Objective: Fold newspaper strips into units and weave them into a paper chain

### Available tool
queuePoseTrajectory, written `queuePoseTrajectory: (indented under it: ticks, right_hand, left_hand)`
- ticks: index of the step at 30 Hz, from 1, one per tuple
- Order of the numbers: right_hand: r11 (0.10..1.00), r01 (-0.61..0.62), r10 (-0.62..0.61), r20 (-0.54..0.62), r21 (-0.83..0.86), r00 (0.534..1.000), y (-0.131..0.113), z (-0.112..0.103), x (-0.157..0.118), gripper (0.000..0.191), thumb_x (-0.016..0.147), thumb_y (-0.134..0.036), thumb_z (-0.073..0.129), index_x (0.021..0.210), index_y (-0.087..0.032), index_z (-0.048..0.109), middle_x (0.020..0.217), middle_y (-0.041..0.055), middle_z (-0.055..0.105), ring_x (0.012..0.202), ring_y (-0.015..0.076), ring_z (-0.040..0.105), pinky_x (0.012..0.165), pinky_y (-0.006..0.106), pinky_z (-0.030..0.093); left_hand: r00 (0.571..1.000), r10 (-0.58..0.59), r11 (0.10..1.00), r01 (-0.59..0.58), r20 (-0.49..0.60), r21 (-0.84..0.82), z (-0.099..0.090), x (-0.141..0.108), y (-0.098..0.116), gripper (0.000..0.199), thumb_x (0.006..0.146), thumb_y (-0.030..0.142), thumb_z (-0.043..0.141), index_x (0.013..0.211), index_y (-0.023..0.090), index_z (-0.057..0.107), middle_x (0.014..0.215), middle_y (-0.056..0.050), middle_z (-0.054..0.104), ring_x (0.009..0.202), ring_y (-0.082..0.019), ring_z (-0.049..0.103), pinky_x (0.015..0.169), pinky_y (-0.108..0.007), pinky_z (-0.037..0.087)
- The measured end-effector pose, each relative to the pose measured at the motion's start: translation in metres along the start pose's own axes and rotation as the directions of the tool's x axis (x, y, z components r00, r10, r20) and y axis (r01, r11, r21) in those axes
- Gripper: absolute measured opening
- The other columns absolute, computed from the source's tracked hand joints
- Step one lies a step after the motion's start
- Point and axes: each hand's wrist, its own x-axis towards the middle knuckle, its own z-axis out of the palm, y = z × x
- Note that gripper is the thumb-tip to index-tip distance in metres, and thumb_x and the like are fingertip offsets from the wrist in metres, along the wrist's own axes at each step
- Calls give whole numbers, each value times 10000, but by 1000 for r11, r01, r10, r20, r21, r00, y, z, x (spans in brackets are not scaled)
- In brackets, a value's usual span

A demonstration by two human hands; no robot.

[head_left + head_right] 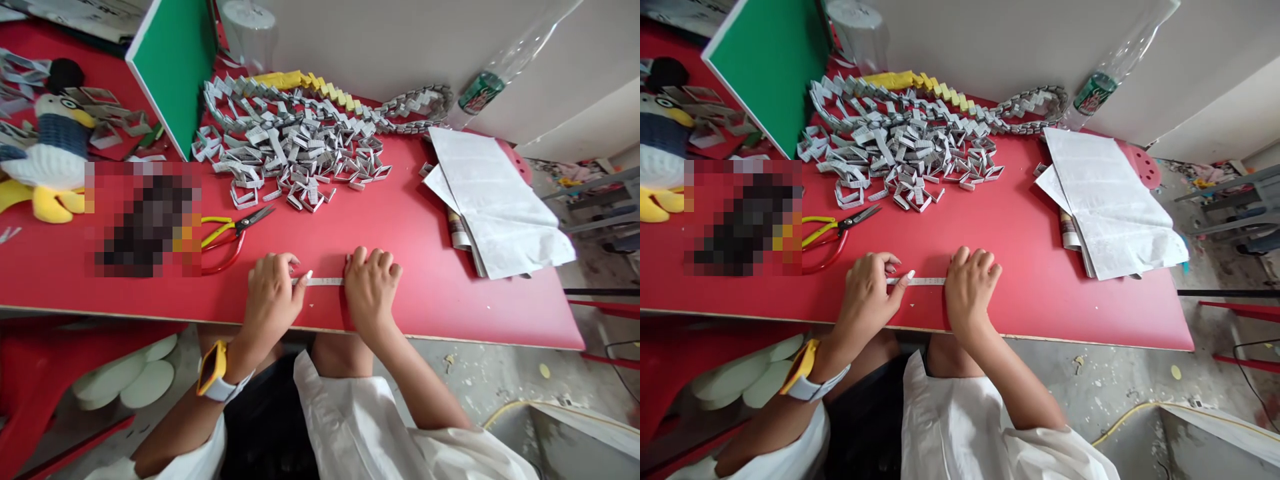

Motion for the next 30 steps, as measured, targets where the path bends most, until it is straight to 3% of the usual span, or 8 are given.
queuePoseTrajectory:
  ticks: [7,9,11,15,20,23,26,30]
  right_hand:
    - [977,-23,57,-154,210,986,22,-2,-15,314,980,-286,378,1082,-99,610,1041,209,659,990,334,568,789,442,397]
    - [931,231,-150,-279,283,948,14,-6,-30,397,989,-310,377,1316,-130,514,1295,179,602,1223,316,495,1005,496,323]
    - [793,506,-464,-201,341,863,4,-5,-44,495,1001,-358,346,1453,-157,369,1469,109,485,1383,253,372,1151,477,176]
    - [787,435,-453,-70,437,889,-2,6,-55,551,1011,-446,284,1481,-162,314,1526,50,393,1419,196,348,1207,486,6]
    - [795,407,-441,-31,450,897,8,9,-51,544,1011,-443,285,1481,-172,319,1530,44,365,1421,204,359,1214,520,76]
    - [791,419,-453,-35,445,891,10,6,-52,533,1007,-418,321,1477,-166,330,1518,56,380,1415,219,372,1208,545,134]
    - [757,484,-506,-74,439,859,19,5,-52,505,1004,-368,362,1463,-156,361,1490,84,423,1394,235,408,1198,565,175]
    - [605,627,-662,-127,491,739,44,4,-43,462,998,-316,400,1441,-184,404,1461,94,466,1376,219,434,1198,562,179]
  left_hand:
    - [1000,-15,1000,15,-3,-13,-5,0,-13,181,903,291,549,1029,174,493,886,-52,583,843,-236,549,757,-350,401]
    - [1000,-19,1000,19,-6,-19,-5,0,-12,186,908,306,542,1032,175,494,884,-50,583,846,-237,553,755,-350,402]
    - [1000,-25,999,24,-17,-34,-5,0,-12,173,909,298,541,1024,177,495,884,-49,587,850,-234,561,761,-349,405]
    - [997,-47,995,41,-63,-87,-7,-2,-19,174,889,275,578,1012,181,501,874,-41,596,838,-217,575,778,-346,418]
    - [997,-37,997,33,-61,-64,-11,-3,-28,123,895,268,573,981,182,555,894,-53,617,849,-218,569,775,-357,424]
    - [985,174,985,-174,4,3,-16,-5,-26,184,913,154,518,1044,223,625,1011,-54,644,929,-215,565,790,-351,417]
    - [877,459,879,-472,141,76,-27,-9,-21,345,907,69,480,1186,225,611,1163,-43,652,1033,-211,557,808,-353,410]
    - [808,545,817,-572,225,74,-40,-19,-16,292,902,222,556,1180,161,622,1160,-54,667,1016,-213,566,812,-365,426]
